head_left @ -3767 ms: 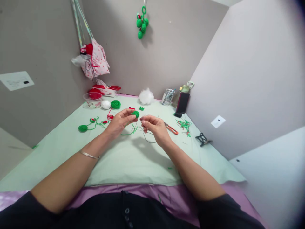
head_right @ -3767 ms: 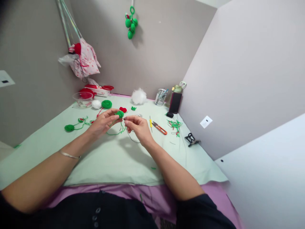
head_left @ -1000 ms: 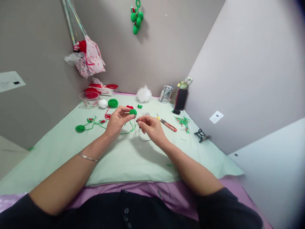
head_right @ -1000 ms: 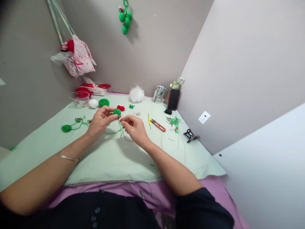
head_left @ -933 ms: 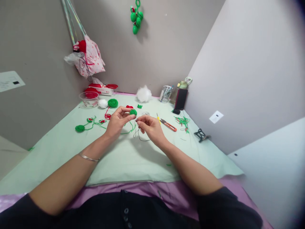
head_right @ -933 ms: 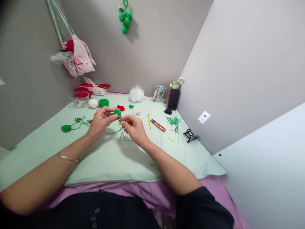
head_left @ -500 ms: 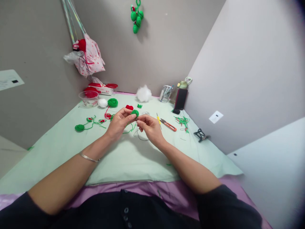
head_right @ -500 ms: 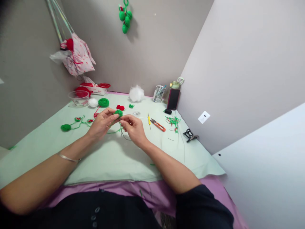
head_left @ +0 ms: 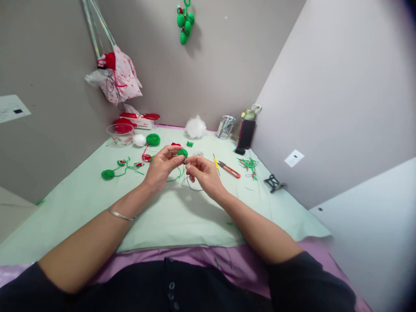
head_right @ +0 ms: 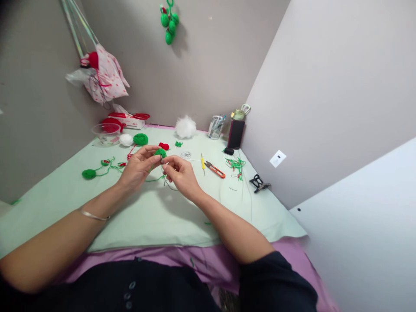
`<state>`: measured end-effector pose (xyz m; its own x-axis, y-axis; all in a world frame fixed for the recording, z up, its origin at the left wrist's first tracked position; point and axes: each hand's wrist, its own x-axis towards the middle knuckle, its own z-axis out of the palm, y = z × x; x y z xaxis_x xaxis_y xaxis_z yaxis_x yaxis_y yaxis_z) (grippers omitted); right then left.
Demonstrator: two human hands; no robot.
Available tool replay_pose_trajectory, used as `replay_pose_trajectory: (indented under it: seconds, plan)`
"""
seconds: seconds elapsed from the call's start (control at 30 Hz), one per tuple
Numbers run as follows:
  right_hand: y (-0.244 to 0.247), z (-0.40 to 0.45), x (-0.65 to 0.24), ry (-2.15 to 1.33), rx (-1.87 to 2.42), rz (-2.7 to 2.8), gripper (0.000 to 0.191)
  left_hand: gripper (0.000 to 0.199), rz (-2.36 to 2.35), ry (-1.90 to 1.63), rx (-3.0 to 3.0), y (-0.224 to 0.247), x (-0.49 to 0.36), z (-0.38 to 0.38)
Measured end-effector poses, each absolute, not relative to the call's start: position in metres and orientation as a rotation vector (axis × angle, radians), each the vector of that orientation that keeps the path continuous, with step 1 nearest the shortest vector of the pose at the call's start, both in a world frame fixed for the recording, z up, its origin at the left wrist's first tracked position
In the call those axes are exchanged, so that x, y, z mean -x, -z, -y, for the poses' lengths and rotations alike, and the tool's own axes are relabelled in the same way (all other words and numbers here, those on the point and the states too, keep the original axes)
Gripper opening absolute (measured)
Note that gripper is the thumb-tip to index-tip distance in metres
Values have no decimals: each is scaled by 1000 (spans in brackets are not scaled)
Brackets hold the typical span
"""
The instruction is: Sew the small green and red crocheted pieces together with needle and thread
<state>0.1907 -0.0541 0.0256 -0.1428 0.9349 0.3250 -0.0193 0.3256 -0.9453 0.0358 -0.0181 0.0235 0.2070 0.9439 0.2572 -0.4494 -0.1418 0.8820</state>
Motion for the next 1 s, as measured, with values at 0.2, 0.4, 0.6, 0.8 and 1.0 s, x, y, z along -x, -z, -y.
replay_pose_trajectory:
  seconds: [0.2, 0.4, 0.6, 0.8, 1.0]
  plan:
    - [-26, 57, -190, -1077, 897, 1449, 21, 36, -596, -1372, -1145, -22, -36, 17]
    - [-23, 54, -189, -1041, 890, 1453, 21, 36, -590, -1367, -1147, -23, -36, 19]
    - [-18, 53, -188, -839, 966, 1501, 17, 35, -596, -1362, -1150, -22, -37, 19]
    - [-18, 49, -190, -895, 977, 1417, 23, 34, -607, -1370, -1235, -15, -37, 14]
    - [-27, 40, -204, -1337, 910, 1166, 44, 31, -680, -1392, -1410, -9, -35, 10]
